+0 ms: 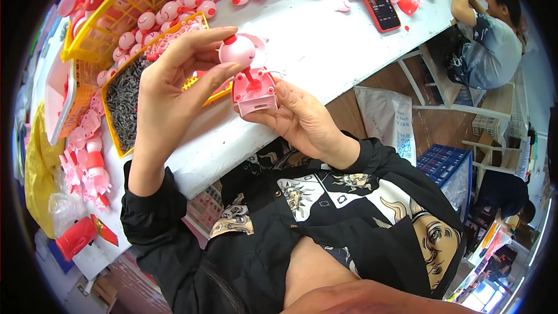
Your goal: The person assembles plastic toy parts by hand, connecting them and inserting small black pins to form a toy figure.
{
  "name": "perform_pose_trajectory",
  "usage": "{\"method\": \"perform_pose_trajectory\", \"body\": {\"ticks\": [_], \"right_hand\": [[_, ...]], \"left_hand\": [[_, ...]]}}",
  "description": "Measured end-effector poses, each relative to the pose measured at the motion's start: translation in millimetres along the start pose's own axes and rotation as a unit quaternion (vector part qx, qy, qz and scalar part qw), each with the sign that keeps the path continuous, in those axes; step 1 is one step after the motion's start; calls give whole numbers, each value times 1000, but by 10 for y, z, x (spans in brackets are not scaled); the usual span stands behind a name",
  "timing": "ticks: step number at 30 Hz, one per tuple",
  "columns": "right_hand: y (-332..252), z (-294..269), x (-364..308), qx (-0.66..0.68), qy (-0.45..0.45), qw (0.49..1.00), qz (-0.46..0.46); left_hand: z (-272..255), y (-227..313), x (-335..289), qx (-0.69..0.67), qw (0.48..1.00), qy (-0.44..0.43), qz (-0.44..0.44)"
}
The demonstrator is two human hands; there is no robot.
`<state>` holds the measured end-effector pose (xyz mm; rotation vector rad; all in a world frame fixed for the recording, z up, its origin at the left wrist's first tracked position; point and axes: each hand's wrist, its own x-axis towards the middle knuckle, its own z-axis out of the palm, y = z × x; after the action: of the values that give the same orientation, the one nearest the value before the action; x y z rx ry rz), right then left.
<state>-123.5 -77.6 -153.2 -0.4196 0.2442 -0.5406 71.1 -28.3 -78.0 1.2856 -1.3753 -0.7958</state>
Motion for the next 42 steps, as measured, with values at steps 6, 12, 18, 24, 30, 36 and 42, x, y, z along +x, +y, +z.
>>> {"method": "perform_pose_trajectory", "body": {"ticks": [6,12,18,24,30,36,42], "right_hand": [[-12,-4,16,-14,1,1000,2],[-10,-21,34,-26,7,1000,-11],[-26,-24,39,-51,20,998,-14],[-21,-43,51,-35,7,999,-4],[-12,-39,49,-45,-5,999,-7],[-67,-21,36,-26,-20,999,12],[-165,-53,16,-50,-47,998,15]], "left_hand": [[32,-4,1,13,1000,8,11],[99,-64,4,15,999,18,23],[80,-36,9,19,1000,21,-8],[74,-33,1,46,999,8,-21],[95,-35,-21,146,989,31,19],[33,-74,-41,255,960,55,105],[42,-149,-15,244,958,66,132]]}}
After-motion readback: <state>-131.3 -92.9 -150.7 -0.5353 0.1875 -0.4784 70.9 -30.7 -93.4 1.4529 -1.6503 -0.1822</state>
